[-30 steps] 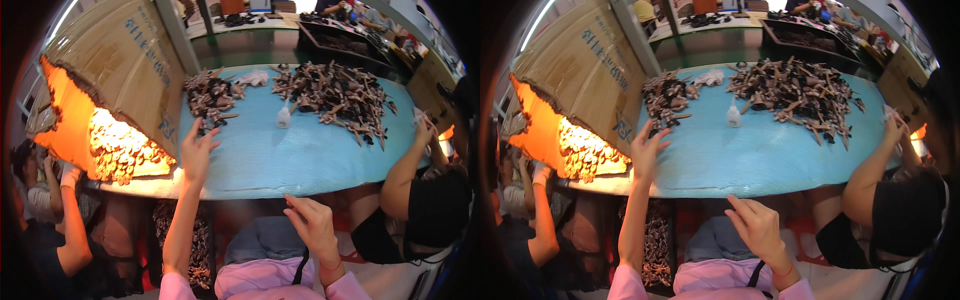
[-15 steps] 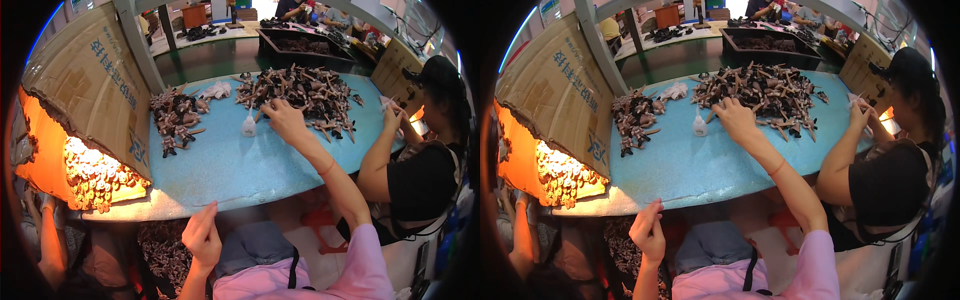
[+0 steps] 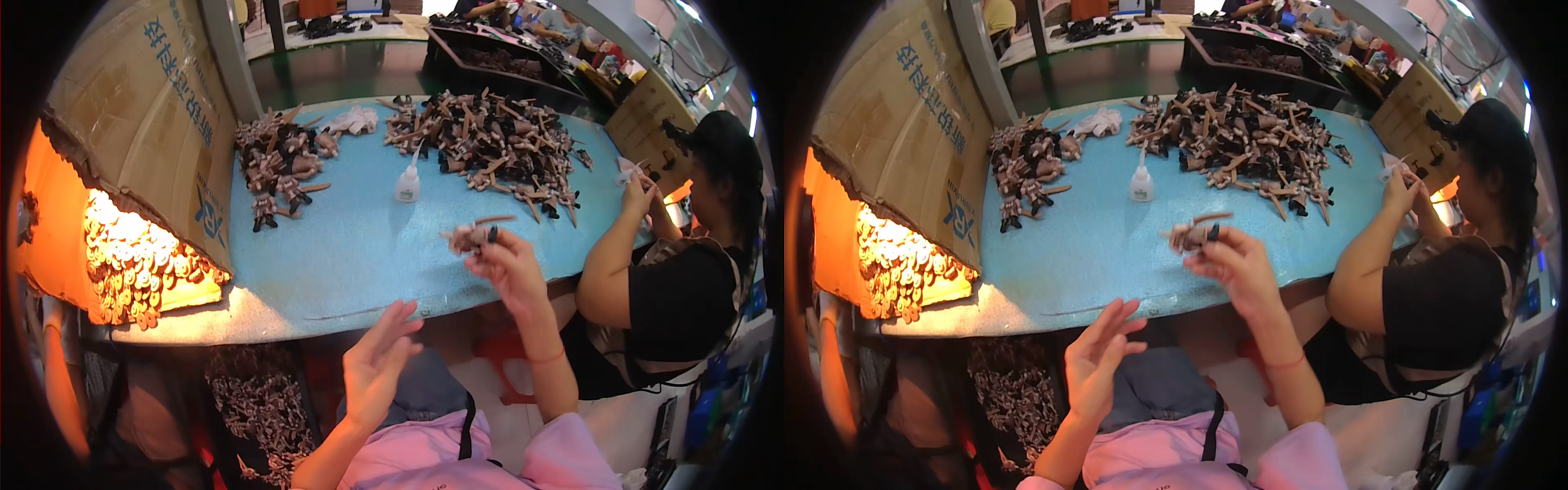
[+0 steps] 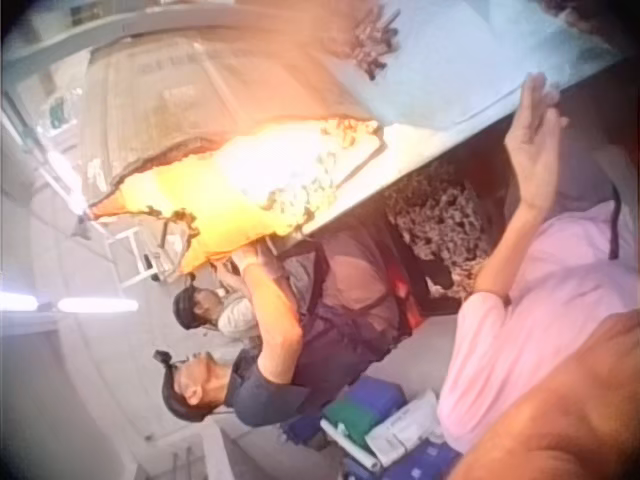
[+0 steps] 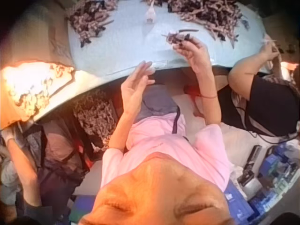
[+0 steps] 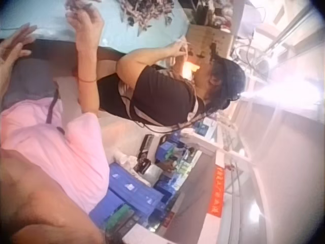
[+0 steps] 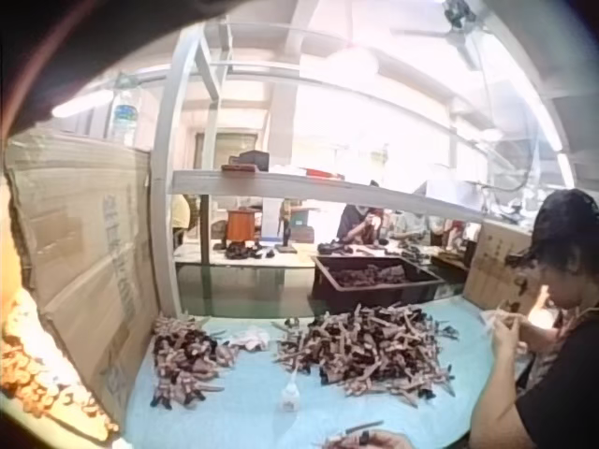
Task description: The person assembles plastic action figures by applying glue from a bottle to plastic toy parts and attaching them together by hand.
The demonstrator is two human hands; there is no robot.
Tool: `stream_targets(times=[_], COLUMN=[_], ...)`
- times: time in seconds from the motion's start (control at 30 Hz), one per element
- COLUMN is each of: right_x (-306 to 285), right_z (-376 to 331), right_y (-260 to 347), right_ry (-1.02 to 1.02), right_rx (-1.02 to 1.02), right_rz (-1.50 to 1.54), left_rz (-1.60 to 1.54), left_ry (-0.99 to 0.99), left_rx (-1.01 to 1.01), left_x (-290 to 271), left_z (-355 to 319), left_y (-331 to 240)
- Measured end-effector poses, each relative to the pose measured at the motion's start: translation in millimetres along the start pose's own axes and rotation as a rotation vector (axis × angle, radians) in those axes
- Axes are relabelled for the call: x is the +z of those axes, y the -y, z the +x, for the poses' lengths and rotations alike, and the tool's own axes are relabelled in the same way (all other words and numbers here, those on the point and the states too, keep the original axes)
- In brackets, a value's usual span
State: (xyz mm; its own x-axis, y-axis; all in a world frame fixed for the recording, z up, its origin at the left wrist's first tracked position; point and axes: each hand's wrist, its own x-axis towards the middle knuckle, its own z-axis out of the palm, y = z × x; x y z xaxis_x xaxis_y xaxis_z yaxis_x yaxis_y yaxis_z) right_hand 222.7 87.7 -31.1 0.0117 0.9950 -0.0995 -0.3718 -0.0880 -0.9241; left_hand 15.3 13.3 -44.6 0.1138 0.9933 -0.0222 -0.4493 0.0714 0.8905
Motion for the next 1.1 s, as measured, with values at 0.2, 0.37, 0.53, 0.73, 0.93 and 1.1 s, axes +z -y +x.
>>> stream_targets(times=[0.2,0.37,0.53,0.73,0.93,1.1], right_x=[36.7,36.8,20.4,16.4,27.6,41.8], right_z=[-73.7,-66.6,-1.2,105.9,128.3,85.3], right_y=[-35.8,-18.6,-7.5,-32.4,-35.8,-25.9], right_ry=[0.148,0.407,0.046,-0.03,0.041,0.067], right_rx=[0.085,-0.251,-0.299,-0.566,-0.406,-0.36], right_rz=[0.014,-0.615,-0.671,-0.891,-1.103,-0.663], left_rz=[-0.264,-0.353,-0.378,-0.286,-0.267,-0.151], left_ry=[0.131,0.065,-0.049,-0.108,-0.139,-0.152], left_rx=[-0.092,-0.069,-0.143,-0.155,-0.179,-0.071], left_x=[6.7,-4.3,-27.2,-30.2,-41.2,-46.2], left_z=[-0.9,-16.9,-30.3,-48.2,-49.7,-44.9], left_y=[34.0,26.2,16.4,14.2,8.8,5.3])
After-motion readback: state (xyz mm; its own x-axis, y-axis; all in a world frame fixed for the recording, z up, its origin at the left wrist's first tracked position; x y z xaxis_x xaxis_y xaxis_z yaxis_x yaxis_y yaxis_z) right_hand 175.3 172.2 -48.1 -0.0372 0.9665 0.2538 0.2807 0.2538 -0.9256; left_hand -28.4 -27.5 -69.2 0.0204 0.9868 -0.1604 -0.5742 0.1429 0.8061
